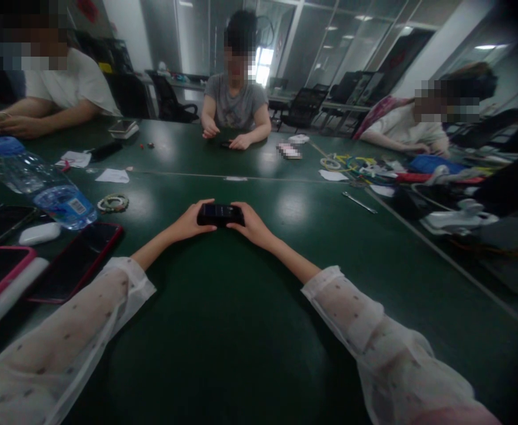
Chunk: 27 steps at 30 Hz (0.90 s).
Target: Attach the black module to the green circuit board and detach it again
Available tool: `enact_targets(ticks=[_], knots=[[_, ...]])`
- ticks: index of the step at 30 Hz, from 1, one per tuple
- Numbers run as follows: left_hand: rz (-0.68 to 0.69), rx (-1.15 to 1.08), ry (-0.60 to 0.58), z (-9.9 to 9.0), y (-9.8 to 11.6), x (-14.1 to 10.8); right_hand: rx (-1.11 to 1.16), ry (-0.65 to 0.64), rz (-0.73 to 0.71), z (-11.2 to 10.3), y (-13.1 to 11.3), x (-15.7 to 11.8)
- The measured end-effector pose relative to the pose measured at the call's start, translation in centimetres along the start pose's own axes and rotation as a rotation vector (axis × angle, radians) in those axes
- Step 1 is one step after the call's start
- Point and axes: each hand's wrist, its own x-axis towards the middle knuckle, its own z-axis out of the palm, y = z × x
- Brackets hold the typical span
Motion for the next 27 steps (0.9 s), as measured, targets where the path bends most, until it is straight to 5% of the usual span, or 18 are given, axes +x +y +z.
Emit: enact_targets(ticks=[21, 27], knots=[[-0.030, -0.045, 0.029, 0.10, -0.05, 0.06, 0.043, 0.022, 0.028, -0.05, 0.03, 0.08], [-0.075, -0.121, 0.042, 0.56, -0.63, 0.27, 0.072, 0.129, 0.019, -0.04, -0.11, 0.11]])
